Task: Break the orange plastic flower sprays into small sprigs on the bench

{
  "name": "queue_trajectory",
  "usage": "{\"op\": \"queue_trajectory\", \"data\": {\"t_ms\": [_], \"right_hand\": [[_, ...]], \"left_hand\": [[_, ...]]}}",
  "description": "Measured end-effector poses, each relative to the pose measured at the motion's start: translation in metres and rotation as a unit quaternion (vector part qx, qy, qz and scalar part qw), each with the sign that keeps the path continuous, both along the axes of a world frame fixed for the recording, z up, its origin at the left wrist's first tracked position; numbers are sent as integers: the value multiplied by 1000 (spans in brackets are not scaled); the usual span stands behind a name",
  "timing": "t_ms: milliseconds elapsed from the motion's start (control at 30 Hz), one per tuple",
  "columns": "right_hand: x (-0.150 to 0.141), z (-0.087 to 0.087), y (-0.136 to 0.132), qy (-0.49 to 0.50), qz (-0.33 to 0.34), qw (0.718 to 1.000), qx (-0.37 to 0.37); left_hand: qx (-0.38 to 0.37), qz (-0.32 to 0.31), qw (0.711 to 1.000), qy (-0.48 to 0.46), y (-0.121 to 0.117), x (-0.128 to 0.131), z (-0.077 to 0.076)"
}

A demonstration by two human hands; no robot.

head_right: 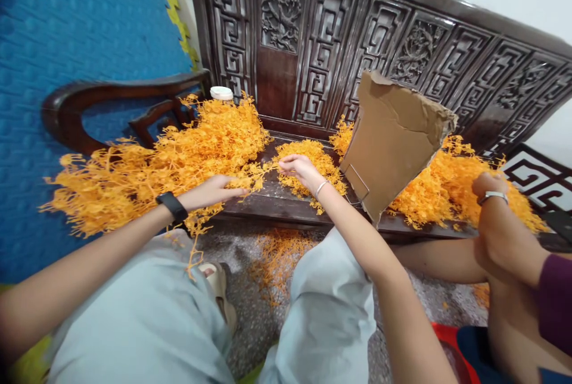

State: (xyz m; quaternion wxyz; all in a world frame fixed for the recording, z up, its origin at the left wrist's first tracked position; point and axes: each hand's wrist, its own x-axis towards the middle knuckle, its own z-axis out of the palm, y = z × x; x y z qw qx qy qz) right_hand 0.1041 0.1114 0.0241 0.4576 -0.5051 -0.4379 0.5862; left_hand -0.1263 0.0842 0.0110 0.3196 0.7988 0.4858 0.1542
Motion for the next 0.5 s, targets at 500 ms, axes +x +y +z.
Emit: {"op": "queue_trajectory", "data": {"t_ms": [500], "right_hand": [[-8,-14,59,-100,-305,943,91]], "left_hand": [[-88,45,979,-177,-6,63,16]]}}
